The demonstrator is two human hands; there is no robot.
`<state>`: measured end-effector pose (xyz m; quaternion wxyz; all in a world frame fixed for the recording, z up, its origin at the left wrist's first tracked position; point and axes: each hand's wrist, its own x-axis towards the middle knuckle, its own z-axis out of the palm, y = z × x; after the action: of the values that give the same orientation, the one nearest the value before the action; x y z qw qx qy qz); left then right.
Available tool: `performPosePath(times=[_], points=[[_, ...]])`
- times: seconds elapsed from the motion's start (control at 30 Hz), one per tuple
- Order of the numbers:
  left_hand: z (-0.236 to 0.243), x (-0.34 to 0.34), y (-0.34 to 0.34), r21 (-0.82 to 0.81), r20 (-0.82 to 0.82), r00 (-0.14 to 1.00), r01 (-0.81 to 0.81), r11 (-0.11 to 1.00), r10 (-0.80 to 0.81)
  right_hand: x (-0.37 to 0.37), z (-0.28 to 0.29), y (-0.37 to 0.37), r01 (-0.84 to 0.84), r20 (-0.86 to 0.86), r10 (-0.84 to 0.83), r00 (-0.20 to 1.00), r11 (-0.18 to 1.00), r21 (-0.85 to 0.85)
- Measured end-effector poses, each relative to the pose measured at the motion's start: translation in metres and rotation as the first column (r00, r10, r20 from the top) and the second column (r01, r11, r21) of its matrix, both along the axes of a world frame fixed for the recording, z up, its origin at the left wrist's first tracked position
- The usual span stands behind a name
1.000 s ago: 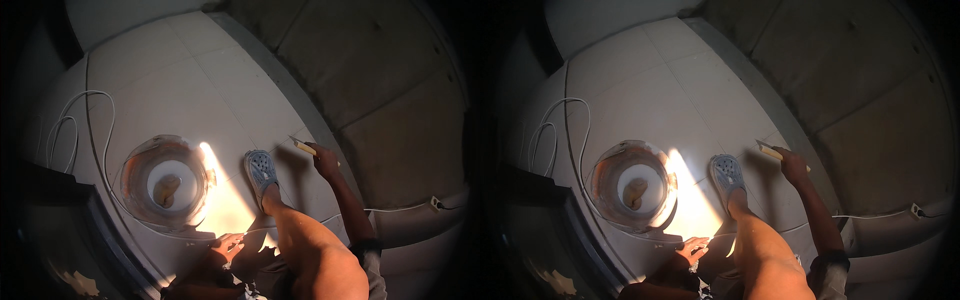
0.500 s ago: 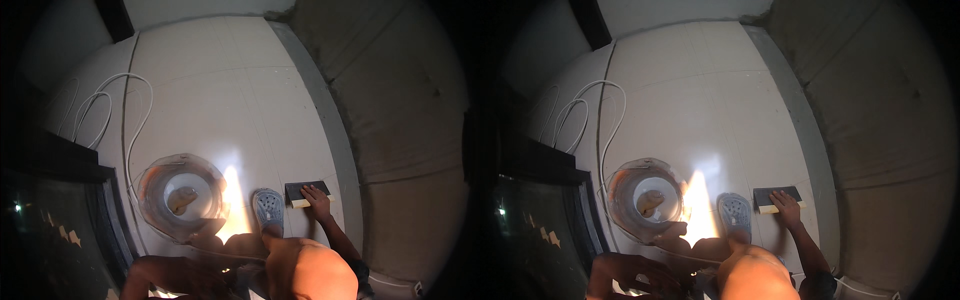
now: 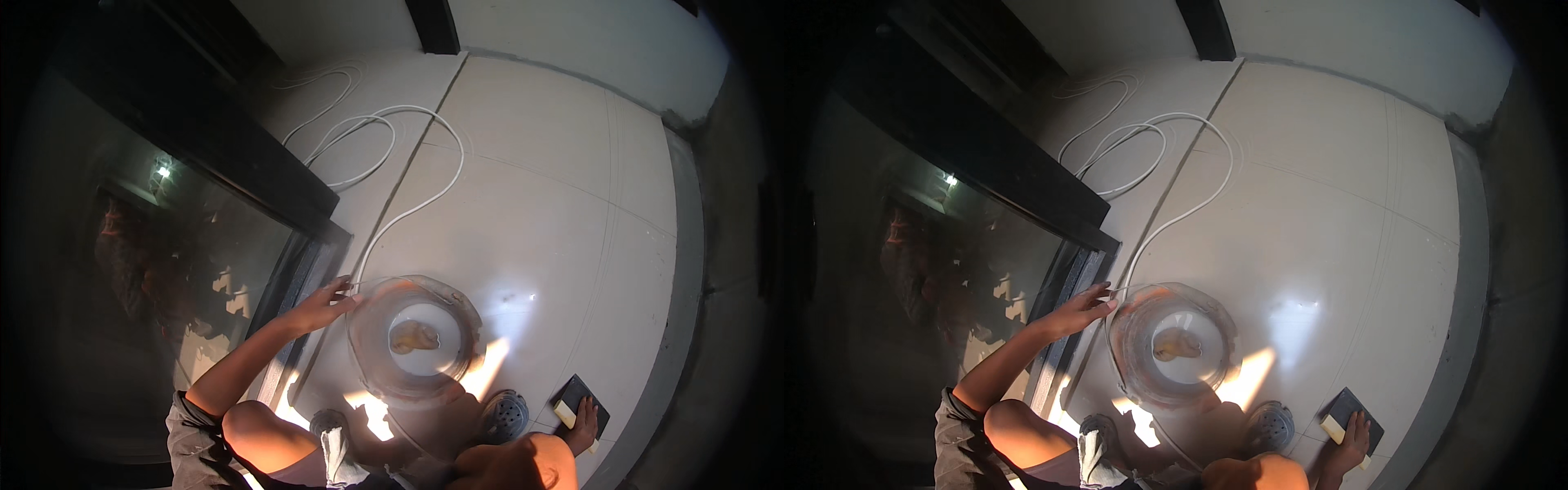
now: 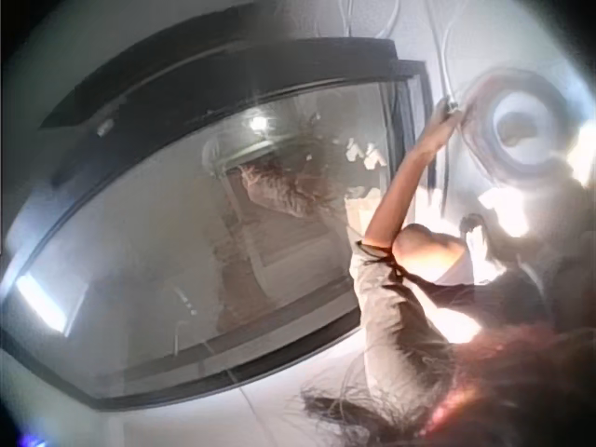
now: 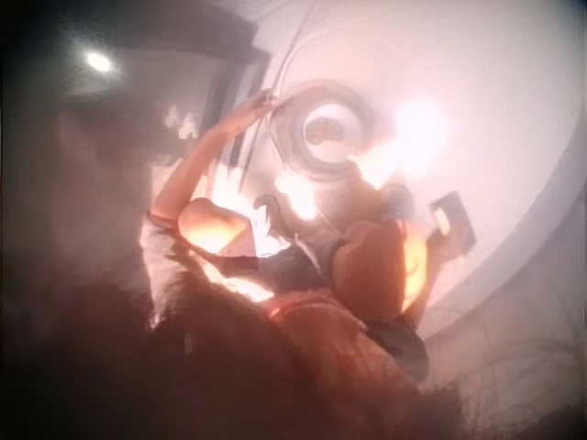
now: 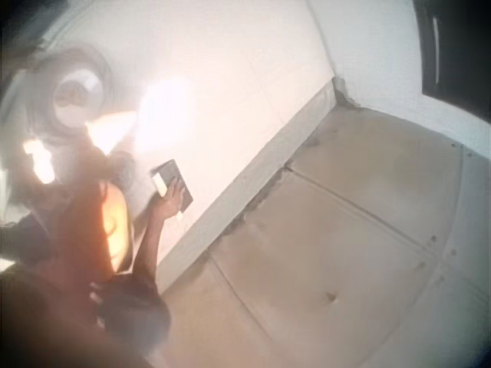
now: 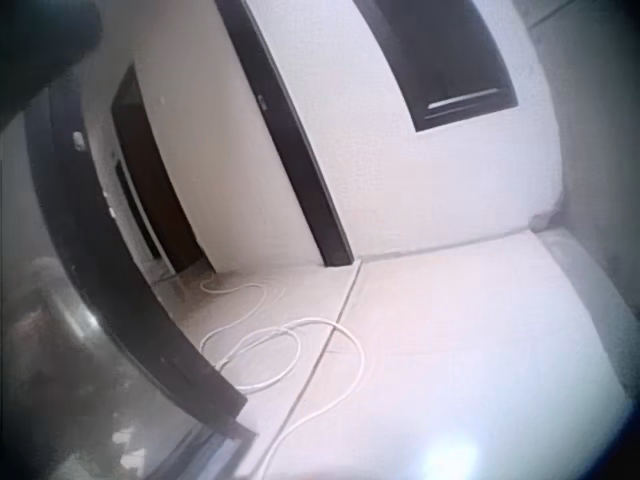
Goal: The person kneels on a tiled floor and uses a sanding block to sand the surface. They move a white cable aside to reach the area and continue sanding different sections of the floor.
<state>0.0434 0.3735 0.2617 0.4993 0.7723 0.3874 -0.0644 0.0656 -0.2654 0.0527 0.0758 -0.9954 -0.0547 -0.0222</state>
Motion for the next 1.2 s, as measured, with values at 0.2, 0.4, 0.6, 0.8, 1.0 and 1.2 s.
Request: performPosePath(times=[0.2,0.4,0.6,0.8,1.0,1.2], points=[[0.003,-0.005,-0.038,-0.264,-0.006,0.997,-0.074,0.962,0.075,0.009,0.029,-0.003,0.025,-0.055,-0.024,0.998,1.000,0.013],[0.069,0.002,-0.073,-0.306,-0.006,0.994,-0.102,0.947,0.105,-0.011,0.037,-0.006,0.018,-0.174,-0.010,0.985,0.999,0.043],[0.173,0.051,-0.116,0.074,0.154,0.952,-0.277,0.958,0.263,0.034,0.027,0.007,-0.024,-0.240,0.023,0.971,1.000,0.000],[0.240,0.135,-0.130,0.205,0.329,0.932,-0.225,0.953,0.150,0.126,0.018,0.023,0.169,-0.154,-0.164,0.974,0.986,0.016],[0.205,0.240,-0.121,0.108,0.326,0.944,0.021,0.994,-0.056,0.070,0.035,0.037,0.236,-0.256,-0.210,0.944,0.969,0.076],[0.120,0.307,-0.136,0.044,0.438,0.899,0.016,0.999,-0.033,0.018,0.056,0.038,0.225,-0.361,-0.176,0.916,0.969,0.100]])
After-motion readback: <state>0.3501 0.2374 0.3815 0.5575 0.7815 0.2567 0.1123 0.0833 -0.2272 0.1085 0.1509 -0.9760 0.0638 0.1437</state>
